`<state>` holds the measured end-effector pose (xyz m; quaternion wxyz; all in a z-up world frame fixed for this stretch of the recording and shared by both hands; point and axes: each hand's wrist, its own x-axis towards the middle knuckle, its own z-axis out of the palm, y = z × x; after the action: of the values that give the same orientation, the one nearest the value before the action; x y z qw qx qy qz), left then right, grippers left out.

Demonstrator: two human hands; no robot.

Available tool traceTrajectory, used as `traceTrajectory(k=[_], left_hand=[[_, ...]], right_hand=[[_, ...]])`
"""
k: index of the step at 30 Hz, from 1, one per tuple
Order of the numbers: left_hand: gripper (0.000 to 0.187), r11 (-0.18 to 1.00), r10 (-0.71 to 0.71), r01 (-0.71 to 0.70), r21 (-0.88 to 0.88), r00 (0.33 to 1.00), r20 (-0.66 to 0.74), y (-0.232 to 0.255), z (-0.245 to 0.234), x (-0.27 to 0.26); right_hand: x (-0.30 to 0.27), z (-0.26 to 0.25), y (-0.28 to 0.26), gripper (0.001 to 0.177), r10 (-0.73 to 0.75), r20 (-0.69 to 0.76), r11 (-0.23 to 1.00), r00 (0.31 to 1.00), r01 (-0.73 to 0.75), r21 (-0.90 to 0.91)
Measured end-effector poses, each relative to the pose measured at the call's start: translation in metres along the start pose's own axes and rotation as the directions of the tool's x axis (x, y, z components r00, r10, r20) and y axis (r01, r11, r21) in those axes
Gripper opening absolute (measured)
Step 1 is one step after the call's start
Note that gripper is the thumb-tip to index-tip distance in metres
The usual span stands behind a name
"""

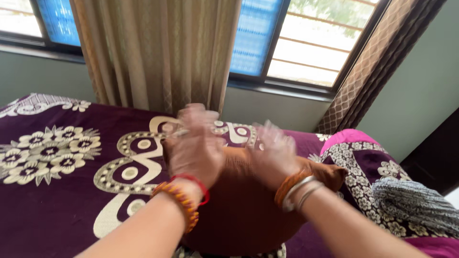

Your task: The person repeatedly pats, squeezes, and turns a brown pillow on a purple bedspread, then moves it to a sofa and places it with other pillows. The person uses only their hands to manipulate the pillow throughout.

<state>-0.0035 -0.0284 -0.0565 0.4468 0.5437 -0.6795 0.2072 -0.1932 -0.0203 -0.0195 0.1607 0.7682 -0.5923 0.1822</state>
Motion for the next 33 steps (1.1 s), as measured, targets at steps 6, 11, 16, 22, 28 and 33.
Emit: traceTrajectory(k=[6,11,16,22,28,33], left_hand=[[0.042,0.999,0.033,-0.046,0.002,0.744,0.668,0.042,0.017,0.004],[0.040,0.996,0.070,-0.030,-0.081,0.832,0.550,0.030,0.023,-0.006],[0.039,1.000,0.028,-0.022,-0.018,0.767,0.642,0.014,0.017,-0.001],[0.042,0.999,-0.008,0.030,-0.029,0.819,0.574,-0.004,0.007,0.011],[0.040,0.977,-0.202,0.101,0.188,0.720,0.663,0.002,-0.009,0.024],[0.054,0.995,-0.060,0.098,-0.003,0.630,0.774,0.033,-0.016,0.031]], right_hand=[[0.034,-0.068,0.030,0.061,-0.080,-0.630,0.993,0.772,0.120,0.021],[-0.020,0.016,0.020,0.064,-0.141,-0.572,0.983,0.808,0.183,0.016],[-0.033,0.051,0.023,0.049,-0.212,-0.034,0.971,0.977,0.214,0.108],[-0.026,0.025,0.077,0.043,0.181,-0.243,0.983,0.953,-0.180,0.025],[-0.057,0.046,0.142,0.047,0.787,-0.120,0.594,0.605,-0.692,0.410],[-0.054,0.046,0.135,0.062,0.866,0.351,-0.083,0.358,-0.588,0.805]])
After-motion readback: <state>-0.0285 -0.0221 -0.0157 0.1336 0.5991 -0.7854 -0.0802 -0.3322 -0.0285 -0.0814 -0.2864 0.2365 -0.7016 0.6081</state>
